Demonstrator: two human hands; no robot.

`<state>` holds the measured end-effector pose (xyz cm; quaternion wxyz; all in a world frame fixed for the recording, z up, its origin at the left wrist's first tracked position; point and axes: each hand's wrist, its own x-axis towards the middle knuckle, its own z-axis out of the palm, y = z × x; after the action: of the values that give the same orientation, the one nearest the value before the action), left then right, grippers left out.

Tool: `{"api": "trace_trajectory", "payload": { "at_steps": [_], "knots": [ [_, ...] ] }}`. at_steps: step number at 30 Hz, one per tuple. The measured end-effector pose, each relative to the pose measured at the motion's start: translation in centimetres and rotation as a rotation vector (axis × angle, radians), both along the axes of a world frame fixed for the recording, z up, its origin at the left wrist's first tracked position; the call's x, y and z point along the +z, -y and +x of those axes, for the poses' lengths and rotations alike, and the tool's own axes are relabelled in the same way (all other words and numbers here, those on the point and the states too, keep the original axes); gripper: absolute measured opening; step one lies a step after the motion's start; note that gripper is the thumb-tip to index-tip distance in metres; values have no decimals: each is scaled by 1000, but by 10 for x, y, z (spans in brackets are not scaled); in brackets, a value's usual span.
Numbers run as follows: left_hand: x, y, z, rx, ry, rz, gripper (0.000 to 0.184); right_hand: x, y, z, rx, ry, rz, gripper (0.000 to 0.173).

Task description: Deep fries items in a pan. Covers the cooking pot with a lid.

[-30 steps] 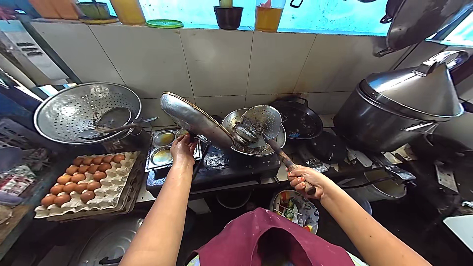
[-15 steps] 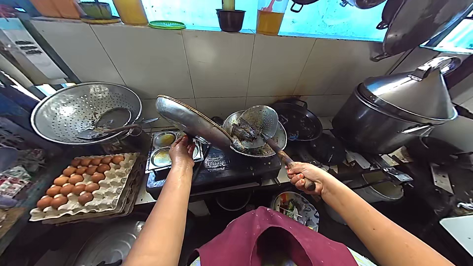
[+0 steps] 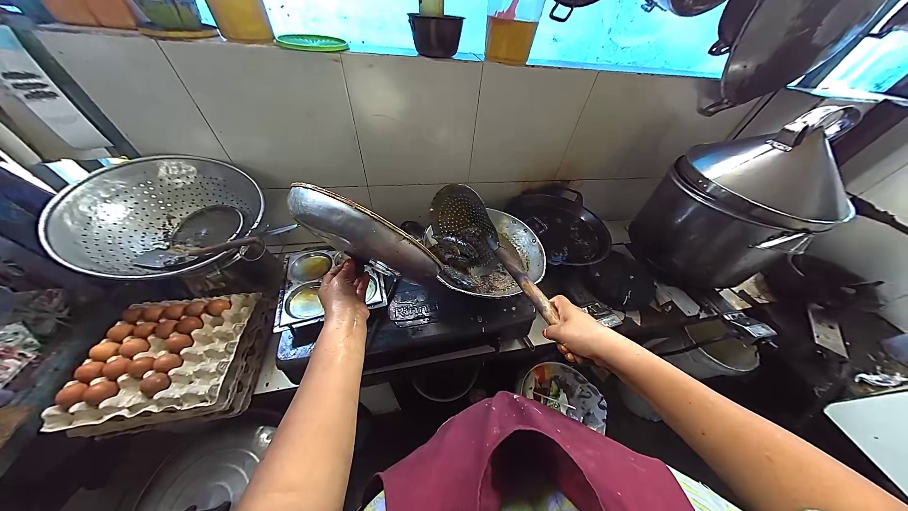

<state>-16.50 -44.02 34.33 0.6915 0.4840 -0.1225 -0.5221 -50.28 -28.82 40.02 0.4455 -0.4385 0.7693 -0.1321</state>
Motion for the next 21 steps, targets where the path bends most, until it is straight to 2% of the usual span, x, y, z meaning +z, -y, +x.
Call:
{"api": "trace_trajectory", "payload": {
  "at_steps": [4,13,15,19,21],
  "knots": [
    [-2,0,1,8,-2,4,34,14,-6,-3,100,-173,-7,60],
    [-7,2,-6,-3,-18,8,38,51,-32,-9,157,-268,-21,57],
    [-6,3,-7,-10,-29,9,41,56,-38,-10,143,-237,-39,58],
    [-3,3,-8,-13,-36,-5,42,54,-47,-8,111,-46,-58,79],
    [-3,2,-9,-10,-35,-10,41,48,-49,-8,108,53,-64,83]
  ]
}}
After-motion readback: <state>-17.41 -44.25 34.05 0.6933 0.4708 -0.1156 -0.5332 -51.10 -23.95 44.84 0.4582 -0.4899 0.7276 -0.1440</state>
